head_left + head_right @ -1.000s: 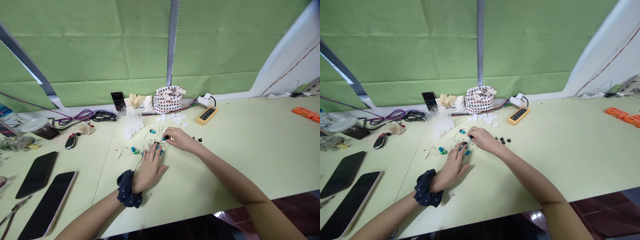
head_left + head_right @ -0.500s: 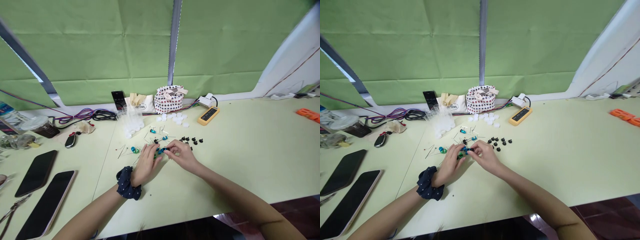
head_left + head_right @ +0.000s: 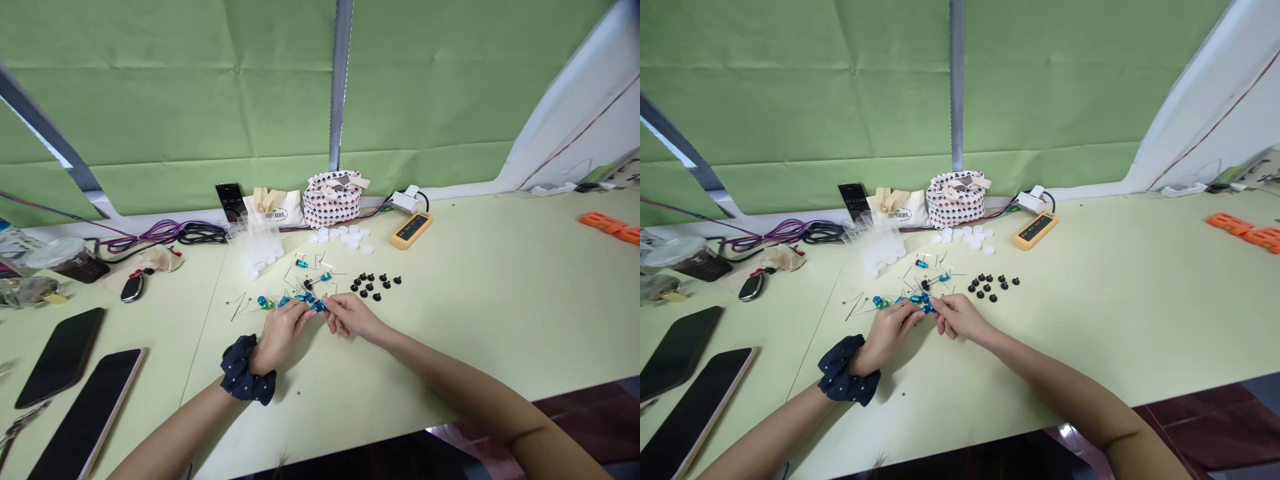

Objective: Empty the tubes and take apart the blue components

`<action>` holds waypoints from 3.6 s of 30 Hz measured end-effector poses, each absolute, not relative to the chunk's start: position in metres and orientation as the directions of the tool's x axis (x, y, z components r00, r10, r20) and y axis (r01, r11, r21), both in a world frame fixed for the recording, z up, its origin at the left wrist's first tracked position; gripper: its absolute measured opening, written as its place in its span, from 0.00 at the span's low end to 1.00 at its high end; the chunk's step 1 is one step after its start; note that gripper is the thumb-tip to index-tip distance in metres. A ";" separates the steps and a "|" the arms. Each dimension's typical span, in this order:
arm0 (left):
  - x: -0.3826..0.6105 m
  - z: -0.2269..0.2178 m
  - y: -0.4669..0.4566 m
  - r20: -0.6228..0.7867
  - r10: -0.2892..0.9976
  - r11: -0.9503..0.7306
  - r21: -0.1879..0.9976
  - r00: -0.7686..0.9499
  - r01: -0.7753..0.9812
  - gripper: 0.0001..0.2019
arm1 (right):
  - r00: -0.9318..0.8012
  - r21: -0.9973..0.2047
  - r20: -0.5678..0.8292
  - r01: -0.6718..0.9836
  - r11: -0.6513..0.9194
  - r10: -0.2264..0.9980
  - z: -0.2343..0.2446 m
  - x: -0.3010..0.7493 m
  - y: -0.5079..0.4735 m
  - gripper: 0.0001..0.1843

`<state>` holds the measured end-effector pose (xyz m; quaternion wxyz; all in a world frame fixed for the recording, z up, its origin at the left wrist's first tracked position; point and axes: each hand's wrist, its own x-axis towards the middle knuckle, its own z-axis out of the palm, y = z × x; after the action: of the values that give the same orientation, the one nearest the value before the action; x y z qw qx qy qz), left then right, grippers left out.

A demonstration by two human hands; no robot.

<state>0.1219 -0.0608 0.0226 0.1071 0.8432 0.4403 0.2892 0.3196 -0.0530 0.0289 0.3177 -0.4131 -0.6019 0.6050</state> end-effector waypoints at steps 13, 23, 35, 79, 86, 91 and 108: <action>0.123 0.021 -0.061 0.375 0.826 -0.552 0.391 0.420 0.737 0.16 | -0.444 -0.998 0.044 -0.052 0.023 0.895 0.026 0.321 -0.050 0.33; 0.122 0.024 -0.060 0.368 0.832 -0.547 0.409 0.416 0.730 0.18 | -0.446 -0.995 0.019 -0.099 -0.029 0.895 0.035 0.325 -0.049 0.33; 0.121 0.027 -0.060 0.356 0.830 -0.552 0.412 0.429 0.725 0.17 | -0.461 -0.988 -0.140 0.003 -0.157 0.876 0.034 0.324 -0.047 0.23; 0.120 0.027 -0.060 0.365 0.838 -0.538 0.432 0.404 0.724 0.15 | -0.431 -0.999 0.038 -0.043 0.021 0.901 0.034 0.325 -0.044 0.23; 0.121 0.028 -0.061 0.364 0.834 -0.546 0.438 0.415 0.714 0.16 | -0.460 -0.996 -0.076 0.000 -0.086 0.885 0.034 0.322 -0.045 0.22; 0.120 0.027 -0.060 0.363 0.841 -0.535 0.447 0.401 0.717 0.15 | -0.440 -0.997 -0.009 -0.065 -0.042 0.898 0.035 0.319 -0.044 0.35; 0.122 0.031 -0.060 0.335 0.850 -0.525 0.483 0.406 0.701 0.15 | -0.448 -0.998 -0.002 0.063 0.029 0.894 0.031 0.320 -0.046 0.19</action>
<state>0.1216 -0.0600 0.0313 0.1340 0.8276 0.4687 0.2784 0.3201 -0.0459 0.0305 0.3577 -0.3845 -0.6218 0.5810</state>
